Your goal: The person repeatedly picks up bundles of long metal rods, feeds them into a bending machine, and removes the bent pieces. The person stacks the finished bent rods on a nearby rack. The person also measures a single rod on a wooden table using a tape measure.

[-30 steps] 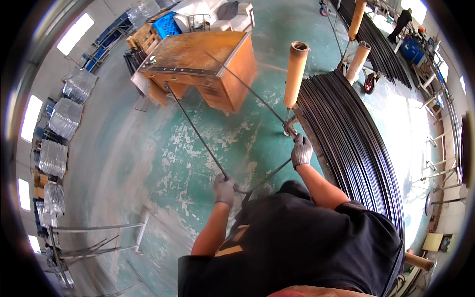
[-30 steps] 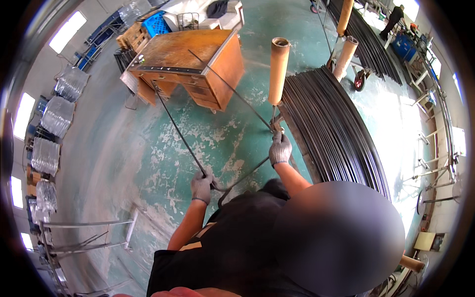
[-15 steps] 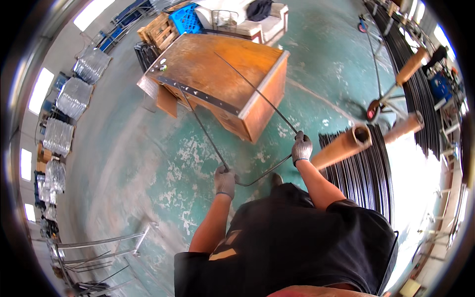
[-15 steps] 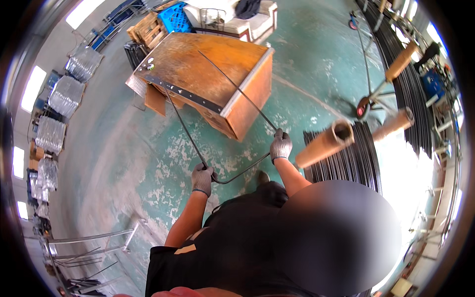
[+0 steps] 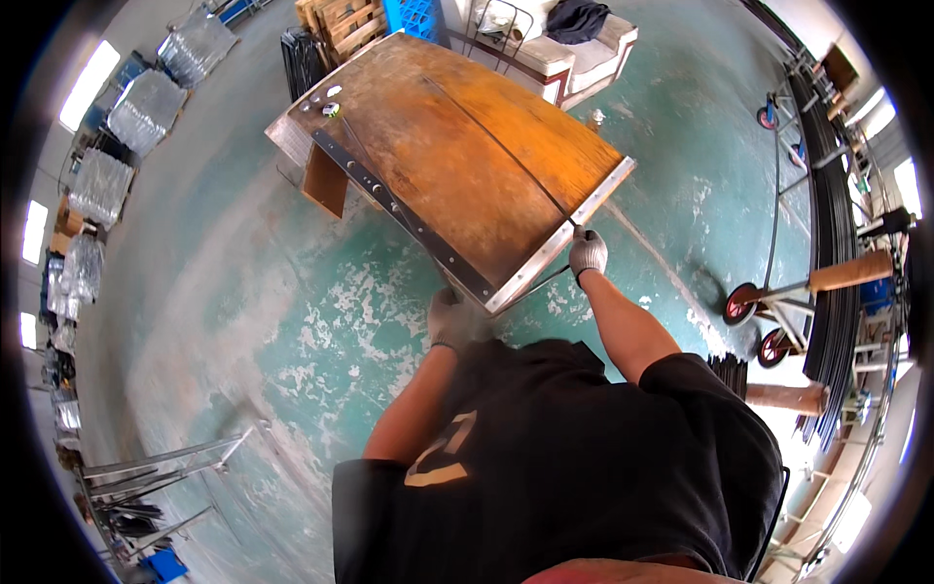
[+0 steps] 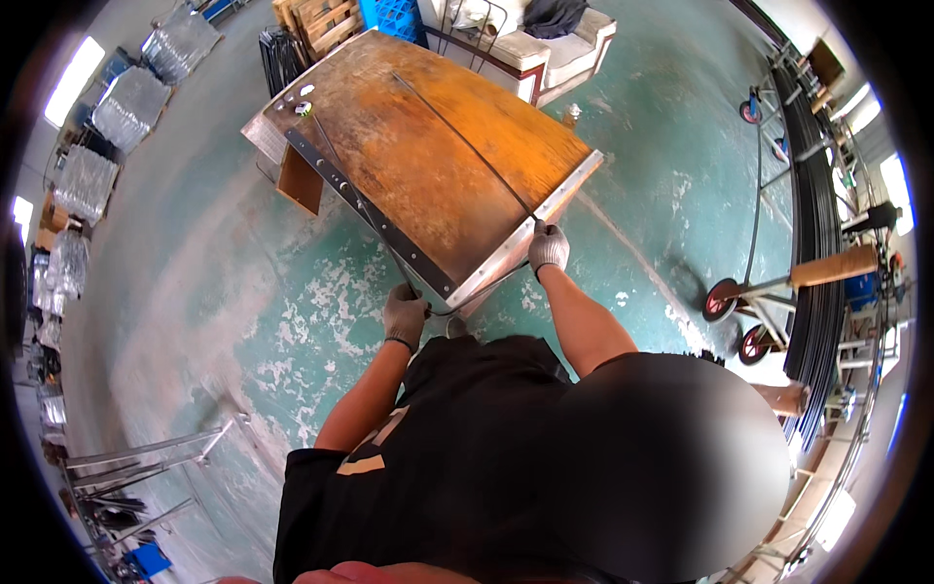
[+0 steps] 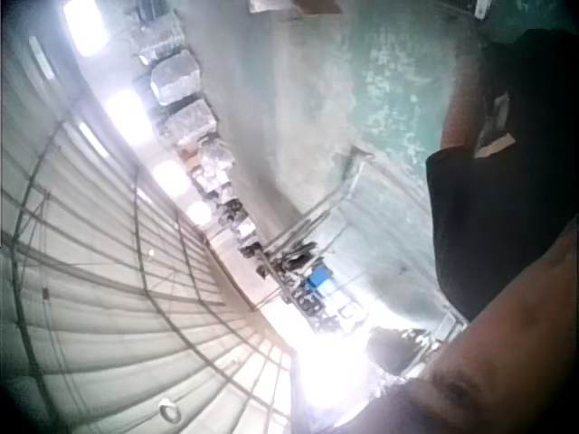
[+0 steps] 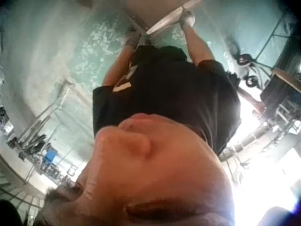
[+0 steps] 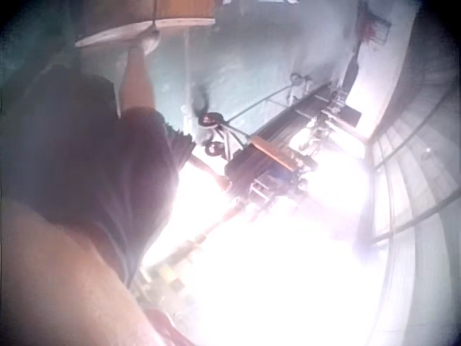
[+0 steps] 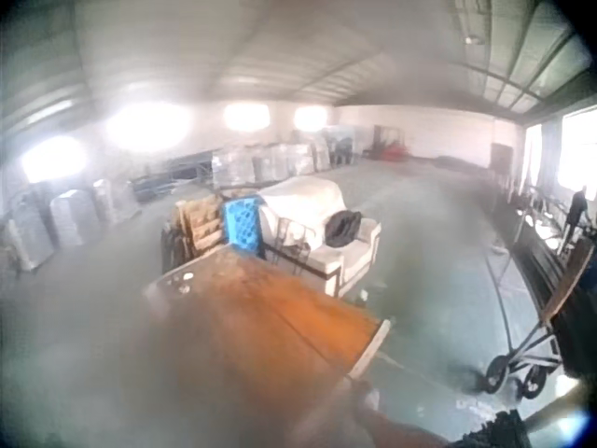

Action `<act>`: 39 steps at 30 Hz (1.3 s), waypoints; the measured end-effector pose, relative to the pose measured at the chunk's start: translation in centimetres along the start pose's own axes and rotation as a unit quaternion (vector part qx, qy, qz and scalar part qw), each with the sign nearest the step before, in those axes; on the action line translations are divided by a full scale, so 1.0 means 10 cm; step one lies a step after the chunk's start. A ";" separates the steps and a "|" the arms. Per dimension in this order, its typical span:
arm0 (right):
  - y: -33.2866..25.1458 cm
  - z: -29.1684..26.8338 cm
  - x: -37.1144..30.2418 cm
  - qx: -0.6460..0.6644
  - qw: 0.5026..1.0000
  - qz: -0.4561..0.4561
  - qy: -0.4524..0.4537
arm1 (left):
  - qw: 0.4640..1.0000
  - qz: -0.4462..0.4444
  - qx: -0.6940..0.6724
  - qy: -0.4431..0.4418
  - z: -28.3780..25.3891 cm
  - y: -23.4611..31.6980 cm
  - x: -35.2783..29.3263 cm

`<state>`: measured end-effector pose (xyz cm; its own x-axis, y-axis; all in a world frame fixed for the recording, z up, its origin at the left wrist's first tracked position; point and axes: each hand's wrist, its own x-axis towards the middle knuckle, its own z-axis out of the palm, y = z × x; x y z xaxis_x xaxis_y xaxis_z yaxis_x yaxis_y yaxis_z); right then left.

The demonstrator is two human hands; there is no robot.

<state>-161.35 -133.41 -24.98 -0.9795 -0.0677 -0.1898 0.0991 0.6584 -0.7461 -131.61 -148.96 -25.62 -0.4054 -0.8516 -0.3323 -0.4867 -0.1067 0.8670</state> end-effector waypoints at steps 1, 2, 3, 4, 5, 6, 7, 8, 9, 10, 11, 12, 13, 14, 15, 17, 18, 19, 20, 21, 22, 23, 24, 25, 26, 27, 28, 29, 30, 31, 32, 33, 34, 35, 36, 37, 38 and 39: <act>-0.02 0.02 0.18 -0.021 0.999 -0.022 -0.011 | 1.000 0.009 0.019 0.013 0.06 0.27 0.00; -0.05 0.05 0.37 -0.040 0.998 -0.046 -0.022 | 0.999 0.019 0.037 0.028 0.10 0.54 0.01; -0.08 0.09 0.53 -0.059 0.995 -0.068 -0.037 | 0.995 0.047 0.086 0.030 0.13 0.72 0.03; -0.19 0.07 0.60 -0.074 0.991 -0.078 -0.082 | 0.987 0.070 0.138 0.033 0.12 0.83 0.03; -0.21 0.12 0.70 -0.107 0.985 -0.105 -0.089 | 0.977 0.092 0.189 0.035 0.12 0.92 0.05; -0.22 0.17 0.83 -0.140 0.977 -0.132 -0.096 | 0.964 0.142 0.223 0.028 0.14 0.98 0.07; -0.29 0.18 0.96 -0.172 0.967 -0.162 -0.099 | 0.948 0.193 0.253 0.020 0.20 1.04 0.11; -0.31 0.19 1.04 -0.219 0.953 -0.190 -0.092 | 0.928 0.243 0.283 0.012 0.27 1.10 0.16; -0.36 0.22 1.14 -0.240 0.942 -0.210 -0.103 | 0.918 0.245 0.311 -0.003 0.37 1.12 0.23; -0.45 0.21 1.19 -0.263 0.929 -0.232 -0.117 | 0.909 0.242 0.338 -0.019 0.50 1.10 0.29; -0.49 0.21 1.25 -0.283 0.916 -0.251 -0.131 | 0.898 0.240 0.366 -0.037 0.62 1.06 0.34; -0.45 0.24 1.38 -0.294 0.899 -0.282 -0.160 | 0.904 0.210 0.368 -0.054 0.76 1.02 0.36; -0.50 0.27 1.46 -0.293 0.896 -0.289 -0.167 | 0.908 0.182 0.372 -0.068 0.88 1.03 0.41; -0.54 0.28 1.52 -0.293 0.893 -0.296 -0.173 | 0.911 0.155 0.374 -0.082 0.98 1.03 0.44; -0.56 0.28 1.57 -0.292 0.889 -0.302 -0.179 | 0.908 0.161 0.379 -0.078 1.05 1.01 0.44; -0.56 0.26 1.78 -0.249 0.898 -0.306 -0.192 | 0.903 0.176 0.385 -0.074 1.19 1.05 0.36; -0.56 0.27 1.87 -0.236 0.899 -0.303 -0.210 | 0.906 0.178 0.380 -0.060 1.26 1.00 0.36; -0.58 0.24 1.89 -0.224 0.899 -0.298 -0.232 | 0.905 0.159 0.391 -0.054 1.29 1.04 0.35; -0.60 0.23 1.91 -0.227 0.893 -0.305 -0.239 | 0.904 0.140 0.401 -0.049 1.33 1.09 0.37; -0.61 0.21 1.92 -0.231 0.888 -0.312 -0.246 | 0.902 0.122 0.411 -0.045 1.38 1.13 0.35; -0.67 0.20 1.96 -0.231 0.884 -0.322 -0.249 | 0.904 0.121 0.408 -0.031 1.40 1.20 0.35; -0.67 0.20 1.99 -0.224 0.885 -0.317 -0.257 | 0.904 0.119 0.409 -0.030 1.45 1.20 0.35; -0.65 0.18 2.00 -0.218 0.886 -0.312 -0.266 | 0.904 0.117 0.411 -0.030 1.49 1.17 0.33; -0.66 0.18 1.99 -0.208 0.888 -0.307 -0.273 | 0.902 0.116 0.414 -0.028 1.50 1.16 0.34; -0.68 0.17 1.99 -0.218 0.882 -0.314 -0.274 | 0.901 0.113 0.416 -0.036 1.50 1.15 0.33; -0.70 0.14 1.99 -0.227 0.877 -0.322 -0.275 | 0.900 0.109 0.419 -0.043 1.50 1.14 0.33; -0.70 0.11 1.99 -0.238 0.872 -0.327 -0.275 | 0.899 0.107 0.420 -0.053 1.50 1.17 0.32; -0.68 0.12 2.00 -0.254 0.868 -0.329 -0.271 | 0.899 0.107 0.421 -0.061 1.47 1.19 0.32; -0.65 0.15 2.01 -0.269 0.864 -0.331 -0.267 | 0.898 0.107 0.421 -0.068 1.43 1.21 0.33; -0.64 0.15 2.04 -0.285 0.860 -0.333 -0.261 | 0.898 0.108 0.420 -0.075 1.42 1.25 0.34; -0.62 0.17 2.06 -0.299 0.860 -0.323 -0.258 | 0.897 0.108 0.421 -0.076 1.44 1.22 0.35; -0.60 0.19 2.08 -0.313 0.859 -0.313 -0.256 | 0.897 0.107 0.422 -0.077 1.47 1.18 0.36; -0.65 0.19 2.06 -0.325 0.859 -0.303 -0.254 | 0.896 0.107 0.424 -0.078 1.47 1.17 0.38; -0.73 0.20 2.06 -0.331 0.858 -0.286 -0.269 | 0.890 0.117 0.434 -0.074 1.46 1.17 0.38; -0.81 0.20 2.08 -0.337 0.857 -0.269 -0.284 | 0.884 0.128 0.444 -0.071 1.46 1.17 0.40; -0.92 0.17 2.07 -0.342 0.855 -0.252 -0.297 | 0.878 0.140 0.453 -0.068 1.45 1.20 0.41; -0.97 0.13 2.06 -0.327 0.858 -0.260 -0.297 | 0.870 0.157 0.463 -0.061 1.41 1.22 0.41; -1.01 0.09 2.04 -0.312 0.861 -0.268 -0.297 | 0.862 0.174 0.473 -0.054 1.37 1.24 0.38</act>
<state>-182.17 -142.07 -21.92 -0.5735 -0.7377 -0.3562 -0.6357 0.6750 -0.3746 -149.84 -146.47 -21.23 -0.6985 -0.6897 -0.1907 -0.7141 0.6545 0.2484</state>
